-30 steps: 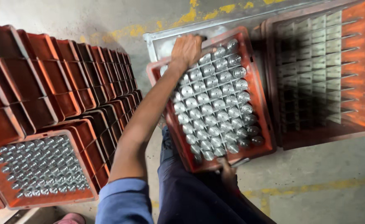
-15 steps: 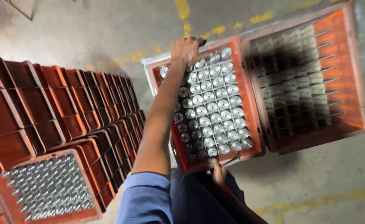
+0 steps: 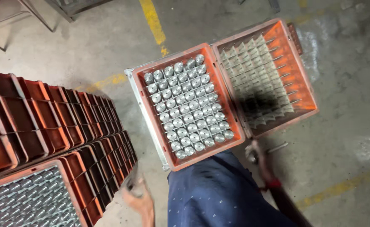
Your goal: The person transfers small metal caps from one orange crate to another using a metal tool. They repeatedly pick up caps and place them into the receiving crate, then move the filled crate to a metal table and retrieve another crate to continue the process.
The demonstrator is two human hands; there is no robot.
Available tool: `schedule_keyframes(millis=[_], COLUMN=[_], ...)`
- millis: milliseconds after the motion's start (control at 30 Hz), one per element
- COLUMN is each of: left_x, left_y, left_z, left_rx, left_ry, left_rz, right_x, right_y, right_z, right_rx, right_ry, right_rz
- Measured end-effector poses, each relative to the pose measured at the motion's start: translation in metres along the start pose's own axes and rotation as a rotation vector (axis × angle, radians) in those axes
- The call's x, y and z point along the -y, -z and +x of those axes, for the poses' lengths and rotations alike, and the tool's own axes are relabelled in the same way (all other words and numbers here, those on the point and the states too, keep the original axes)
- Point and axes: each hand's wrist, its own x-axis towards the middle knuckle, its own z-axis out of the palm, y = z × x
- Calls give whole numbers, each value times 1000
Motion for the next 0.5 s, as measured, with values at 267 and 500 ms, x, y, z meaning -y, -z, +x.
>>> schedule_keyframes(millis=[267,500], left_x=[-68,-186], left_y=[-75,-185], left_z=[-11,-79], left_rx=[-222,-91], left_ry=[-11,-9], left_rz=[-139,-168], right_x=[123,178], right_y=[63,122], right_z=[149,222], right_rx=[-14,26], right_ry=[431,1066], right_rz=[-157,-930])
